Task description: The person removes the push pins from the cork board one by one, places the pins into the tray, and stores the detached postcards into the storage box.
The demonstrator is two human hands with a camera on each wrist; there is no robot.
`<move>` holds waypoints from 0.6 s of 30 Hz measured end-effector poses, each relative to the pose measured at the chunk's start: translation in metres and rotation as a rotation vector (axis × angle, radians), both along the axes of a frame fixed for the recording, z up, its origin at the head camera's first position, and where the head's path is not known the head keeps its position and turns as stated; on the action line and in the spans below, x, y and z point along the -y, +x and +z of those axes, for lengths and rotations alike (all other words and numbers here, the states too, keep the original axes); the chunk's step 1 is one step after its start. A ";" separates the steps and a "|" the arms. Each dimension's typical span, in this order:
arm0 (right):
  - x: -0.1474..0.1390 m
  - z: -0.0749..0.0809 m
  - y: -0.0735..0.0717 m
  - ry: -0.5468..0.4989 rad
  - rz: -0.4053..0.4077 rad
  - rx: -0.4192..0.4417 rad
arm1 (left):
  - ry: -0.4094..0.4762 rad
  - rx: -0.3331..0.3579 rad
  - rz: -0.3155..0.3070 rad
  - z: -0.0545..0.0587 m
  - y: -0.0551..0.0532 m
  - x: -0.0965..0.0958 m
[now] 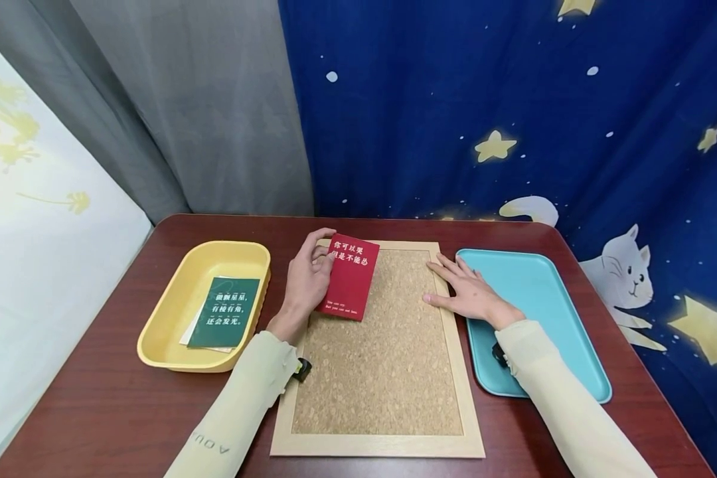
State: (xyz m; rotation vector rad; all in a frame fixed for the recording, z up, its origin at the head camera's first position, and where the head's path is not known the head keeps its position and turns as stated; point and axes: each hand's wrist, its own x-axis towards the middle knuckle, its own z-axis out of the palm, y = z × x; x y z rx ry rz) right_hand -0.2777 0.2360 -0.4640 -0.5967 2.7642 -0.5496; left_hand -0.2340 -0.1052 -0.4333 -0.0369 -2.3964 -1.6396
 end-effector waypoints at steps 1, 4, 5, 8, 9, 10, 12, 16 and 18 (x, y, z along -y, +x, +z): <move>0.000 0.000 0.000 0.000 0.001 0.000 | 0.002 -0.003 0.001 0.001 0.001 0.000; 0.000 0.000 0.000 -0.002 0.002 0.000 | 0.015 -0.014 -0.002 0.003 0.002 0.002; 0.000 0.000 0.001 -0.003 0.002 -0.001 | 0.020 -0.019 -0.005 0.004 0.003 0.003; 0.000 0.001 0.001 -0.004 0.002 -0.002 | 0.031 -0.030 -0.007 0.007 0.006 0.005; 0.000 0.001 0.001 -0.004 0.003 -0.002 | 0.030 -0.034 -0.008 0.008 0.007 0.005; 0.000 0.001 0.001 -0.003 0.003 -0.002 | 0.031 -0.037 -0.008 0.009 0.008 0.006; 0.000 0.001 0.001 -0.003 0.004 -0.001 | 0.032 -0.047 -0.003 0.011 0.009 0.007; 0.000 0.001 0.001 -0.002 0.005 -0.002 | 0.030 -0.069 0.010 0.013 0.010 0.009; 0.001 0.000 0.001 -0.004 0.004 -0.001 | 0.029 -0.073 0.017 0.015 0.011 0.010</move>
